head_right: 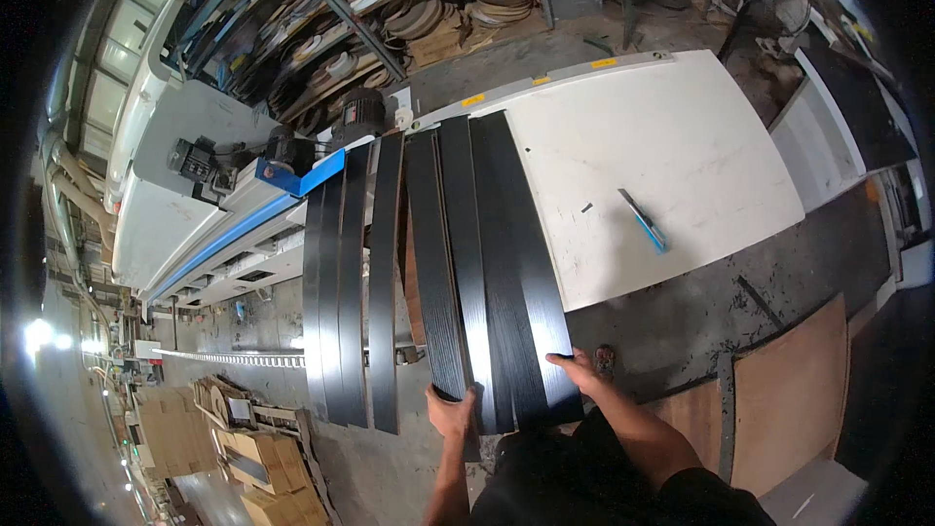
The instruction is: Trimming the edges of laminated wood panels using a utility knife in a factory environment.
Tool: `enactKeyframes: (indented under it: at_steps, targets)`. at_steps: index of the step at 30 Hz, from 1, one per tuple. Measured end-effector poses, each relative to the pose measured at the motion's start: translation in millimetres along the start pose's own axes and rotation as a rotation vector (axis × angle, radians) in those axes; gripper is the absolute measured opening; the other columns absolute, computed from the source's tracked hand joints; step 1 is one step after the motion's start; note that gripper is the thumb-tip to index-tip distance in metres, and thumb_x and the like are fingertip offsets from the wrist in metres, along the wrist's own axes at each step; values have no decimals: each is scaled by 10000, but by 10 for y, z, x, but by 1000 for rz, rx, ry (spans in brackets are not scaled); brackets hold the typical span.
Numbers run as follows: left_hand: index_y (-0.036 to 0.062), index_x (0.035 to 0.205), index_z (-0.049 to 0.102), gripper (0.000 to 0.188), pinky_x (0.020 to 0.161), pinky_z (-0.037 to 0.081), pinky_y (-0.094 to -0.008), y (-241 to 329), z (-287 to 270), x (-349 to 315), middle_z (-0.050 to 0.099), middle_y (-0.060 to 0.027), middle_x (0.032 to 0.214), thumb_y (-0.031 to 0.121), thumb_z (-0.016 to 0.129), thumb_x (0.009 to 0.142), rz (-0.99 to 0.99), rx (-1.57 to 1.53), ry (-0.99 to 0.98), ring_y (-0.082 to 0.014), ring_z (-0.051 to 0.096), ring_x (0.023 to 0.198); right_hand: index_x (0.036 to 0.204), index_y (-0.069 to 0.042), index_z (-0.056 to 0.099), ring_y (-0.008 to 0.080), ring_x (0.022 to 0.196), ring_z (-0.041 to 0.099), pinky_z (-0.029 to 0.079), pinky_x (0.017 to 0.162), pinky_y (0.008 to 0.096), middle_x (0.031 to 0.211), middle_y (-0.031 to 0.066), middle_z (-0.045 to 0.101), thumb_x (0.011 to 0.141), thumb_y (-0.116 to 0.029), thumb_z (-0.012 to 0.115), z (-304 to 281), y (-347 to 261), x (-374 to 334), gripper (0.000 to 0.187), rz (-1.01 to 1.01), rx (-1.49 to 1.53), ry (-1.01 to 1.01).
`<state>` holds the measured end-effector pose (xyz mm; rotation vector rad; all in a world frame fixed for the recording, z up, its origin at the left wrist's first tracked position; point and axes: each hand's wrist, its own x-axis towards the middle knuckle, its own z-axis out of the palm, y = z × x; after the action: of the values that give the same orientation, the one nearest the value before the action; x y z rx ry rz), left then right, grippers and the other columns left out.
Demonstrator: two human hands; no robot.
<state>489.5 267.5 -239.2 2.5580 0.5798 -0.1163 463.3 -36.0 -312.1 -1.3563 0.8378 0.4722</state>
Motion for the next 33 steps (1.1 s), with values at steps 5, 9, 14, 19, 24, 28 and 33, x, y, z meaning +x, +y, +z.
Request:
enactKeyframes:
  at_steps: [5, 9, 14, 19, 24, 28, 33]
  targets:
    - [-65, 1446, 518, 1055, 1085, 508, -500, -71, 34, -50, 655, -298, 1351, 472, 952, 648, 13, 13, 13, -464, 634, 1278, 1446, -1, 601, 289, 1319, 602, 443, 1131, 401, 1426, 165, 653, 850, -558, 866, -91, 315, 199, 858, 30, -106, -36]
    - [-64, 1435, 523, 1058, 1087, 507, -497, -109, -17, -17, 657, -294, 1345, 464, 967, 632, 24, -19, -42, -452, 638, 1275, 1493, 5, 566, 274, 1316, 622, 474, 1124, 387, 1406, 157, 686, 883, -475, 865, -34, 327, 250, 831, 55, -115, -19]
    - [-80, 1429, 517, 1050, 1109, 489, -484, 70, 29, -264, 642, -301, 1357, 473, 969, 660, 14, -72, -101, -444, 618, 1306, 1402, 4, 642, 220, 1220, 630, 479, 1070, 359, 1287, 118, 726, 924, -447, 840, 17, 332, 139, 686, -72, 85, 62]
    - [-88, 1388, 525, 1050, 1053, 519, -492, 375, 206, -578, 664, -306, 1284, 508, 979, 652, 41, -43, -137, -468, 650, 1221, 1290, -6, 715, 193, 1143, 621, 480, 1016, 360, 1136, 95, 746, 948, -441, 820, -69, 361, 48, 563, -142, 147, 114]
    - [-82, 1405, 511, 1063, 1043, 518, -500, 716, 320, -719, 663, -321, 1272, 518, 971, 659, 103, -97, -145, -460, 655, 1220, 1249, 16, 727, 262, 1186, 607, 432, 1101, 386, 1162, 152, 723, 965, -504, 779, -183, 433, -17, 595, -89, -109, 232]
    - [-86, 1439, 474, 1064, 1025, 525, -503, 1135, 528, -826, 672, -321, 1255, 494, 952, 686, 109, -147, -243, -477, 666, 1190, 1306, 34, 709, 360, 1495, 417, 249, 1278, 411, 1509, 279, 551, 1003, -600, 675, -158, 619, 22, 704, -129, -174, 357]
    - [-56, 1396, 480, 990, 985, 532, -516, 1365, 837, -949, 673, -307, 1228, 472, 946, 701, 86, -118, -263, -490, 674, 1143, 1538, -107, 587, 373, 1662, 99, 62, 1340, 475, 1755, 239, 242, 1023, -779, 433, -274, 922, 239, 860, -60, -152, 297]
